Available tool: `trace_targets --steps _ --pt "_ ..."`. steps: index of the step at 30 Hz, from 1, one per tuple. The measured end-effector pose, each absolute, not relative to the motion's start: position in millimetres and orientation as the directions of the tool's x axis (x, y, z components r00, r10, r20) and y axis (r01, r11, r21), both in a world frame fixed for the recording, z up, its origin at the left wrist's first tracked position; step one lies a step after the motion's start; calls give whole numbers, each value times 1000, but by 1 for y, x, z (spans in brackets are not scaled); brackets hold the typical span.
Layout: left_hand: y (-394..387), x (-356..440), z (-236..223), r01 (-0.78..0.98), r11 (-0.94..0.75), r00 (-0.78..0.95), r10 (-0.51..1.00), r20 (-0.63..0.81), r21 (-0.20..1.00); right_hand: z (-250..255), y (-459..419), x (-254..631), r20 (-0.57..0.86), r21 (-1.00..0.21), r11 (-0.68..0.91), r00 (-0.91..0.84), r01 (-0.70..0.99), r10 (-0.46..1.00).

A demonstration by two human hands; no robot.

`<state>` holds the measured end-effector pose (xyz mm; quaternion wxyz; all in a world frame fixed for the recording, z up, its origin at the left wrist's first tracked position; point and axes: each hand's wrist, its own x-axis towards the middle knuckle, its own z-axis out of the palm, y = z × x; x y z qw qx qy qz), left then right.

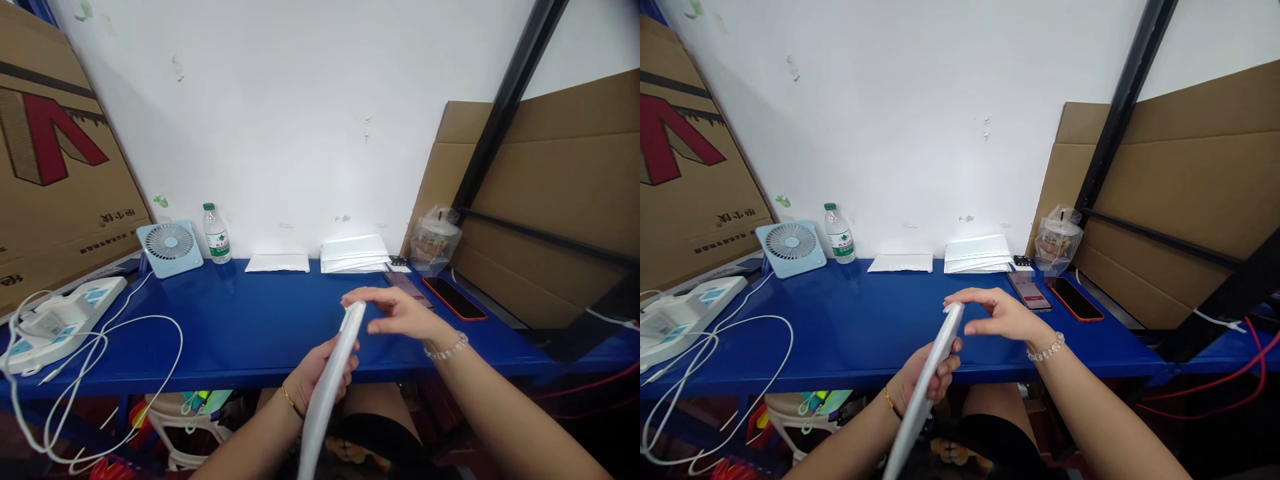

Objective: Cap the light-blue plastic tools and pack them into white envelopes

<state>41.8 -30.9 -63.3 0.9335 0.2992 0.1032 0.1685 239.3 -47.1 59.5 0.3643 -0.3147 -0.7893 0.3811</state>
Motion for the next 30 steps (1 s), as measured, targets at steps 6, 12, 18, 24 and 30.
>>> trace_targets --steps 6,12,18,24,30 --pt "-5 13 -28 -259 807 949 314 -14 531 38 -16 246 260 -919 308 -208 246 943" --pt "55 -55 -15 -460 570 616 757 -218 681 -5 30 258 164 -985 157 112 69 980" --pt "150 -78 -4 -155 36 -58 997 -45 987 -17 140 201 238 -931 184 142 317 961" --pt "228 -102 -21 251 -64 -324 935 146 966 9 209 188 382 -829 261 160 495 910" --pt "239 -98 -43 594 36 -283 944 167 804 11 185 317 503 -586 -305 632 751 590"
